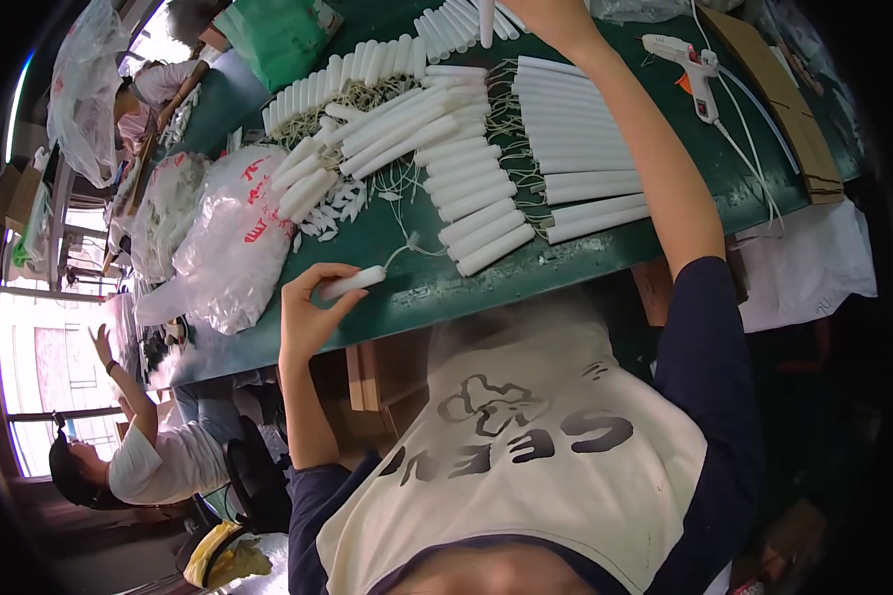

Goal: Assembling small white plastic tubes onto a green base using a hot glue gun.

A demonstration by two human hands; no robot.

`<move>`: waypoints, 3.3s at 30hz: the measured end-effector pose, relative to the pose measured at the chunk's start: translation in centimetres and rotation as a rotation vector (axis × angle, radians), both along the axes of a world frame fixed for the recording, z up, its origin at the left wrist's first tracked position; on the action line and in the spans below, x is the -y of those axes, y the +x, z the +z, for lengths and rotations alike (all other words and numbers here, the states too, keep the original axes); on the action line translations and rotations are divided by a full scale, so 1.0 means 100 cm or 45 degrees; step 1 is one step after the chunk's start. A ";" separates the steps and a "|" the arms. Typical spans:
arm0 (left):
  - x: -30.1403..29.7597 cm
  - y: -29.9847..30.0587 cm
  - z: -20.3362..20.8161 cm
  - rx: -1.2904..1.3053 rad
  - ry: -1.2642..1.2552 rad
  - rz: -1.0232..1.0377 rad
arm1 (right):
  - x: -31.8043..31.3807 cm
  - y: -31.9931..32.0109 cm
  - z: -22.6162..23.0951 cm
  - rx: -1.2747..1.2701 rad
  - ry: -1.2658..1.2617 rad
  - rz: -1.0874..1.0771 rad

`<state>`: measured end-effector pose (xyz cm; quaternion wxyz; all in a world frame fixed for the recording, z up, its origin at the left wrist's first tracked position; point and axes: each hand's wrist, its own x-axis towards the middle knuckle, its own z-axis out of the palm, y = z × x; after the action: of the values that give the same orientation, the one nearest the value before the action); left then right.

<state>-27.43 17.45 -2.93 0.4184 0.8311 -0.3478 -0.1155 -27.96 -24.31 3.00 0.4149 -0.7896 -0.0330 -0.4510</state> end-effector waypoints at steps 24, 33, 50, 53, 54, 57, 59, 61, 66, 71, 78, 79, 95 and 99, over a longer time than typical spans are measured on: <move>0.111 -0.014 -0.016 0.288 0.143 0.100 | -0.073 -0.063 -0.012 -0.628 -0.484 0.322; 0.075 -0.020 -0.003 0.136 -0.023 0.002 | -0.073 -0.066 -0.025 -0.722 -0.487 0.388; 0.073 -0.022 0.007 -0.083 -0.191 -0.123 | -0.085 -0.064 -0.021 -1.022 -0.241 0.802; 0.090 -0.029 0.006 -0.029 -0.280 -0.117 | -0.086 -0.069 -0.013 -0.980 -0.260 0.727; 0.096 -0.031 0.004 -0.098 -0.320 -0.111 | -0.086 -0.071 -0.012 -0.962 -0.311 0.668; 0.100 -0.033 0.008 -0.208 -0.332 -0.130 | -0.089 -0.078 -0.003 -0.865 -0.408 0.584; 0.102 -0.031 0.007 -0.258 -0.303 -0.170 | -0.087 -0.081 -0.001 -0.780 -0.399 0.588; 0.101 -0.029 0.008 -0.210 -0.343 -0.036 | -0.081 -0.084 -0.004 -0.693 -0.389 0.590; 0.101 -0.019 0.008 -0.116 -0.407 -0.027 | -0.070 -0.086 -0.014 -0.539 -0.463 0.499; 0.096 -0.017 0.007 -0.160 -0.403 0.035 | -0.069 -0.083 -0.016 -0.543 -0.424 0.359; 0.090 -0.008 0.006 -0.259 -0.463 0.073 | -0.063 -0.081 -0.024 -0.814 -0.604 0.307; 0.091 -0.009 0.007 -0.259 -0.460 0.070 | -0.064 -0.080 -0.028 -0.814 -0.601 0.305; 0.107 -0.012 0.006 -0.137 -0.305 -0.043 | -0.105 -0.079 -0.023 -0.735 -0.835 0.440; 0.104 -0.011 0.001 -0.006 -0.304 -0.082 | -0.111 -0.085 -0.034 -0.799 -0.877 0.390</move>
<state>-28.57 7.01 -2.83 0.5112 0.7635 -0.3846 -0.0887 -36.42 -13.24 -0.40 0.1811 -0.9648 -0.1694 -0.0878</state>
